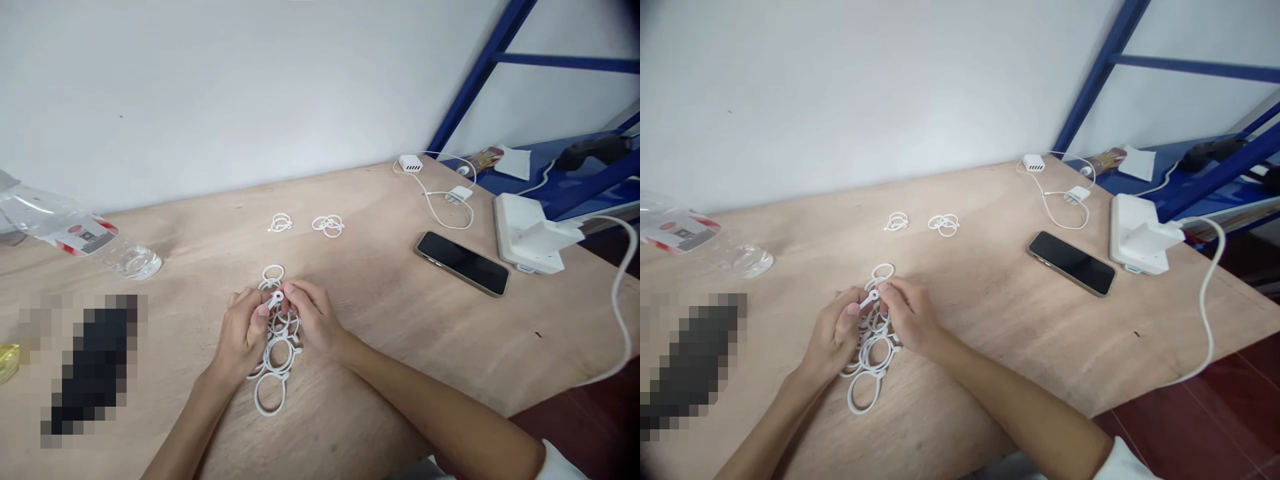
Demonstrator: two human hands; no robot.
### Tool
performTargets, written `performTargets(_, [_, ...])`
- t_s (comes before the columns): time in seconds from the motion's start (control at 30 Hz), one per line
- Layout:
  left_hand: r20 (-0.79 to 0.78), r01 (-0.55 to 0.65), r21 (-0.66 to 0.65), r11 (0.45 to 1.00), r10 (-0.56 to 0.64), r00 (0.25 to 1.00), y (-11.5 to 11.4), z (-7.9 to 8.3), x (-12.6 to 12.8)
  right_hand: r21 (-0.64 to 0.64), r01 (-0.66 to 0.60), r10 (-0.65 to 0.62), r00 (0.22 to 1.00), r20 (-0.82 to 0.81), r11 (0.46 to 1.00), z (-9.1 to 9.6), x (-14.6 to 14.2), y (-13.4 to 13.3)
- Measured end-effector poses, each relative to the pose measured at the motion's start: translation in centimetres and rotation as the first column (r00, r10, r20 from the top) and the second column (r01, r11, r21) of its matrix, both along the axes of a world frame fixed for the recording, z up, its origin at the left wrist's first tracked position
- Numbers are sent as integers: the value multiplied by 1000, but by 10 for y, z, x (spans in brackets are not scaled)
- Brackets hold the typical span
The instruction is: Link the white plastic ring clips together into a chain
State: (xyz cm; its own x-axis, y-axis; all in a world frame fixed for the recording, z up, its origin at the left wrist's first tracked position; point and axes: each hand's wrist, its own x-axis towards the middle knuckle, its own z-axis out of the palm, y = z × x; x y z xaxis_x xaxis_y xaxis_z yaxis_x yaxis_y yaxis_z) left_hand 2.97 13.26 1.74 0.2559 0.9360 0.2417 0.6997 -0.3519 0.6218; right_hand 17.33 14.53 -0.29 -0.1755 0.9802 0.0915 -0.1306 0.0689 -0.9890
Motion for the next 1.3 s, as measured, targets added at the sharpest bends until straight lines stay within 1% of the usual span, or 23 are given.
performTargets(0.07, [19, -4, -4, 1000, 5, 1000, -1, 1, -1, -8, -5, 5, 1000, -4, 1000, 1, -1, -1])
performTargets(0.17, [55, -13, 24, 1000, 12, 998, -3, 2, -1, -20, -18, 17, 1000, -23, 1000, 4, -2, -2])
performTargets(0.3, [31, -13, 35, 999, 12, 999, -2, 2, -2, -36, -34, 33, 998, -49, 999, 3, -4, -3])
performTargets(0.4, [17, -7, 39, 999, 7, 1000, 0, -1, -3, -9, -32, 32, 999, 20, 999, 1, -4, -2])
performTargets(0.5, [30, 22, 48, 999, -23, 999, 0, -4, -3, 21, -43, 41, 995, 91, 999, 4, -1, -2])
performTargets(0.6, [19, 34, 51, 998, -35, 999, -1, -7, -5, 6, -121, 119, 984, 132, 993, 10, 4, 0])
performTargets(0.67, [2, 22, 81, 996, -22, 1000, -1, -9, -5, 11, -164, 158, 964, 216, 986, 13, 11, 7])
performTargets(0.7, [-3, 13, 104, 994, -12, 1000, -1, -10, -6, 42, -137, 117, 944, 308, 990, 14, 16, 13])
performTargets(0.73, [-9, 7, 124, 992, -5, 1000, -1, -10, -6, 92, -80, 36, 913, 406, 993, 14, 23, 23])
performTargets(0.77, [-16, 3, 140, 990, -1, 1000, -1, -10, -6, 170, 7, -94, 855, 511, 985, 13, 31, 34])
performTargets(0.8, [-24, 4, 147, 989, 0, 1000, -1, -10, -6, 273, 107, -261, 735, 626, 956, 12, 40, 47])
performTargets(0.83, [-34, 7, 147, 989, -2, 999, -1, -10, -6, 323, 168, -348, 671, 654, 931, 11, 50, 62])
performTargets(0.9, [-53, 9, 133, 991, -2, 999, -1, -8, -5, 383, 232, -443, 579, 685, 894, 7, 70, 92])
performTargets(0.93, [-61, 7, 123, 992, 0, 998, -1, -8, -5, 399, 239, -463, 536, 706, 885, 6, 79, 105])
performTargets(1.0, [-76, -4, 120, 993, 14, 997, -3, -8, -3, 399, 218, -454, 475, 754, 891, 2, 93, 125])
performTargets(1.07, [-94, -27, 135, 990, 40, 995, -5, -8, -2, 390, 181, -429, 441, 789, 903, 0, 100, 136])
performTargets(1.17, [-94, -55, 145, 988, 69, 993, -8, -9, -1, 404, 133, -420, 428, 800, 905, 1, 100, 141])
performTargets(1.23, [-69, -61, 139, 988, 71, 995, -8, -10, 0, 436, 115, -439, 445, 781, 892, 4, 97, 139])
performTargets(1.3, [-42, -67, 140, 988, 74, 996, -8, -11, -1, 466, 95, -450, 484, 750, 879, 8, 90, 132])
